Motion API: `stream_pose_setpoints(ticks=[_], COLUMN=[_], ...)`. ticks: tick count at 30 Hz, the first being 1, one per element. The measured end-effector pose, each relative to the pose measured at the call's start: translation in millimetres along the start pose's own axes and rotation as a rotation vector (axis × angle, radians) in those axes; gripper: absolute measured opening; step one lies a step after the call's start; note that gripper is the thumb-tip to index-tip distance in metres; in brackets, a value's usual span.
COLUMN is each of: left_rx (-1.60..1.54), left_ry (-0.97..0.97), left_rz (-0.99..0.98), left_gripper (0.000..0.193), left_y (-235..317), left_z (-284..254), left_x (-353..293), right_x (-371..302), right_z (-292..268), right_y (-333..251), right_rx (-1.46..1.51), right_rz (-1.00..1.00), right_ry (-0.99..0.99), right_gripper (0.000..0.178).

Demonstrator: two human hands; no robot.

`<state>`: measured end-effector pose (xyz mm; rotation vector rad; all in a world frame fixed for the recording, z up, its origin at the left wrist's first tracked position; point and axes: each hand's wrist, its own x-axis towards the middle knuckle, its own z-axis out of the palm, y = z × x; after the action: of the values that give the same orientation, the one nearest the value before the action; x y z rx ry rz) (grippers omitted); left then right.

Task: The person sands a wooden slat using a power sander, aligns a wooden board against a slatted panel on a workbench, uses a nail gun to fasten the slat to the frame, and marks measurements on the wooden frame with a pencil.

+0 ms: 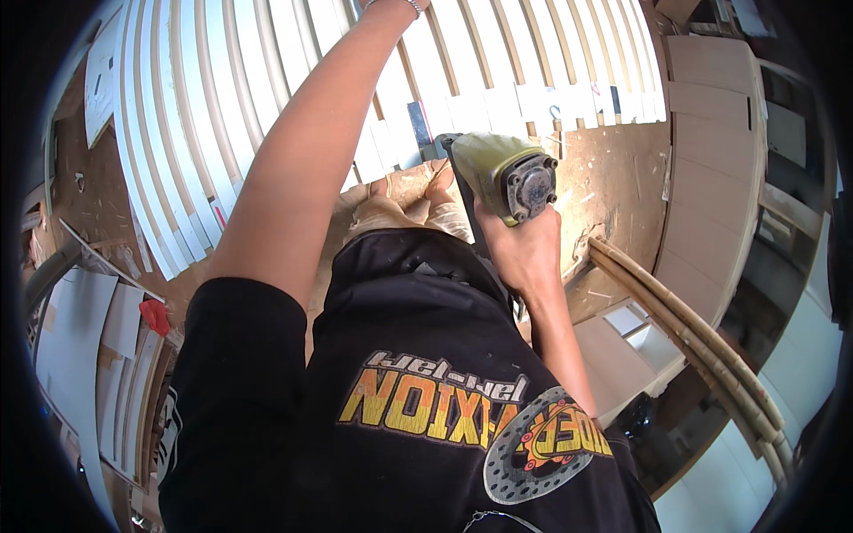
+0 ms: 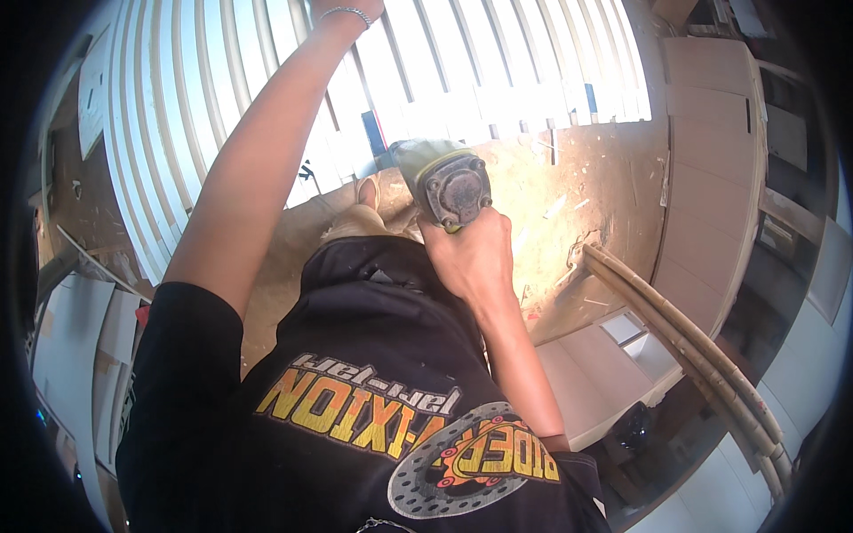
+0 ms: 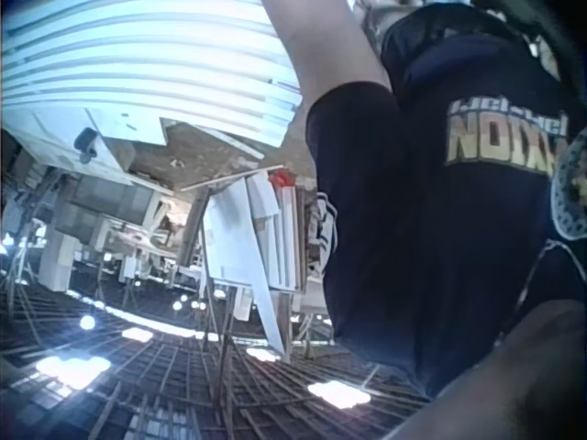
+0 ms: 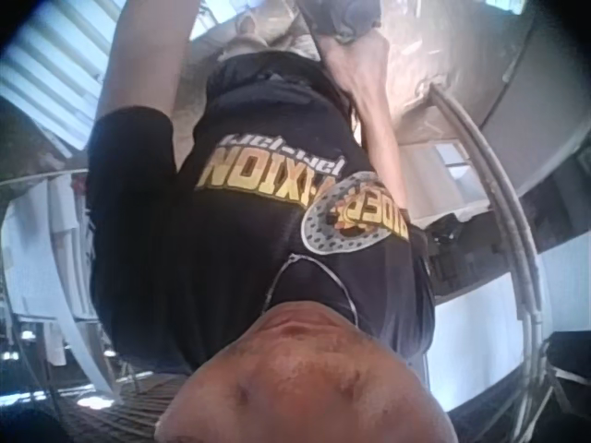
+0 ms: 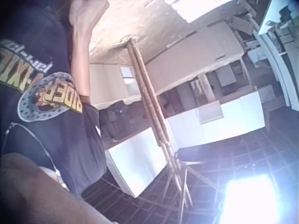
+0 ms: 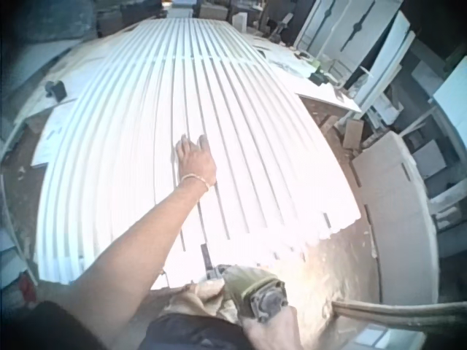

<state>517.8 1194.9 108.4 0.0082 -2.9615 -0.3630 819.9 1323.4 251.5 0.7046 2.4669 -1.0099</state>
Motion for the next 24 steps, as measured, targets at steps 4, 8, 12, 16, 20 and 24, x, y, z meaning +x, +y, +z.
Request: stream_pose_setpoints(ticks=[4, 8, 12, 16, 20, 24], left_rx=[-0.021, -0.063, 0.021, -0.105, -0.147, -0.223], left_ry=[-0.038, 0.015, -0.219, 0.006, -0.029, 0.166], left_rz=[-0.008, -0.021, 0.0, -0.029, -0.057, 0.047], left_gripper=[0.068, 0.069, 0.067, 0.068, 0.072, 0.072], left_y=[4.6, -2.4, 15.8, -0.4, -22.1, -44.2], left_z=[-6.7, 0.6, -35.4, -1.4, -6.2, 6.6], left_x=[0.1, 5.7, -7.7, 3.9, -1.1, 2.8], right_x=[3.0, 1.6, -6.3, -5.6, -20.8, -28.7], right_z=[-7.5, -10.1, -8.8, -11.6, -3.9, 13.1], right_y=[-12.3, -17.7, -12.1, -9.7, 9.1, 19.8], right_rx=[-0.115, -0.023, -0.011, -0.077, 0.023, 0.02], right_rz=[0.051, 0.029, 0.034, 0.038, 0.012, -0.032], right_ry=[-0.053, -0.027, -0.004, -0.073, -0.059, -0.138], right_gripper=[0.031, 0.036, 0.035, 0.033, 0.031, 0.031])
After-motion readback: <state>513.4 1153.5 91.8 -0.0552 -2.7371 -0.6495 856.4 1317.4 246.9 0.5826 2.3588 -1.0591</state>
